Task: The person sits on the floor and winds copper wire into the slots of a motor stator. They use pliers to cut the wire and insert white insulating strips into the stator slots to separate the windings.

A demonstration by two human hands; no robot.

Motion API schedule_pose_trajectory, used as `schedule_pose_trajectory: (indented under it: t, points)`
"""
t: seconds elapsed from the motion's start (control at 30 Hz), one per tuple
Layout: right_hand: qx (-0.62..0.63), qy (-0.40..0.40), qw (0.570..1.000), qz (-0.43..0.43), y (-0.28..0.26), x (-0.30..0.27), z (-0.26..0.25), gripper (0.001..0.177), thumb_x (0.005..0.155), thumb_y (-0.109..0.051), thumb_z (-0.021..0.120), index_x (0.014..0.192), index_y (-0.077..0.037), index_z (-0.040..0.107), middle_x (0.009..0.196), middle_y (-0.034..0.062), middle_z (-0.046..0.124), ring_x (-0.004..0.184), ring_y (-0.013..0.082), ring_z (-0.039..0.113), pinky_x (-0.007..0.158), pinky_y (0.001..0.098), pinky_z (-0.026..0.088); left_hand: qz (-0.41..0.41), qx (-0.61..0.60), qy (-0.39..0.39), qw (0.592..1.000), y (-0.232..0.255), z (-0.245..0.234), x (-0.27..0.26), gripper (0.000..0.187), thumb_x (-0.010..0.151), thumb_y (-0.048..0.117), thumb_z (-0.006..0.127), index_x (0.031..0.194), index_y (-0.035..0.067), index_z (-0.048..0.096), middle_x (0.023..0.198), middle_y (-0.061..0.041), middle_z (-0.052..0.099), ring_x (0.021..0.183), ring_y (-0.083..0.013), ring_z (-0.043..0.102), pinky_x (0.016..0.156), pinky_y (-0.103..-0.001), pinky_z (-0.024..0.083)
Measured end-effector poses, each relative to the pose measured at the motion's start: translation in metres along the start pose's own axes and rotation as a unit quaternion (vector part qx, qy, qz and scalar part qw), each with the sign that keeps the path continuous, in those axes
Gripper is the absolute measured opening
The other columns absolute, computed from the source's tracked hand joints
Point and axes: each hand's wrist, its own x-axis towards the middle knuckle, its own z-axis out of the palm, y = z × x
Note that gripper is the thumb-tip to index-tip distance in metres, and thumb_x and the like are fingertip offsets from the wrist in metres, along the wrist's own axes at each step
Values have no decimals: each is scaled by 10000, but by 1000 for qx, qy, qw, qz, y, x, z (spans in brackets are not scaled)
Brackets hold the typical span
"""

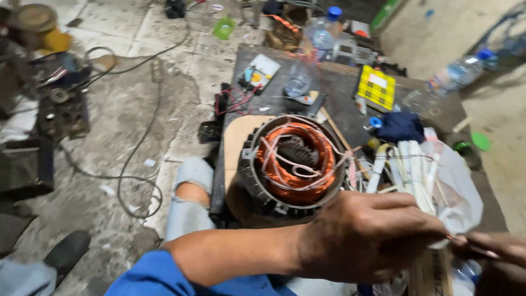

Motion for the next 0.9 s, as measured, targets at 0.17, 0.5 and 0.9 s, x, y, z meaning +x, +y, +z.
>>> schedule_pose_trajectory:
  t: [0.17, 0.5, 0.9]
  points:
    - [133, 305, 896, -295, -267, -51, 190, 55, 1085, -85, 532, 1084, -31, 532, 1061, 209, 681, 860, 271, 758, 814, 303, 681, 17, -20, -23, 999, 10, -15, 17, 188, 1035, -7, 574, 1222, 7, 579, 1070, -133, 675, 900, -313, 622, 839, -407, 558]
    - [130, 297, 908, -264, -314, -45, 192, 55, 880, 35, 662, 900, 81, 640, 904, 243, 725, 769, 289, 762, 757, 306, 646, 8, -1, -5, 1000, 21, -22, 33, 146, 953, -66, 599, 1096, -62, 627, 947, -196, 691, 780, -291, 643, 688, -377, 562]
    - [68, 240, 932, -264, -325, -45, 183, 93, 865, -60, 710, 881, 29, 734, 890, 158, 781, 810, 206, 782, 775, 255, 633, 0, 9, -12, 1000, 18, -19, 33, 82, 983, -21, 572, 1047, -20, 623, 922, -155, 686, 732, -276, 584, 653, -367, 505]
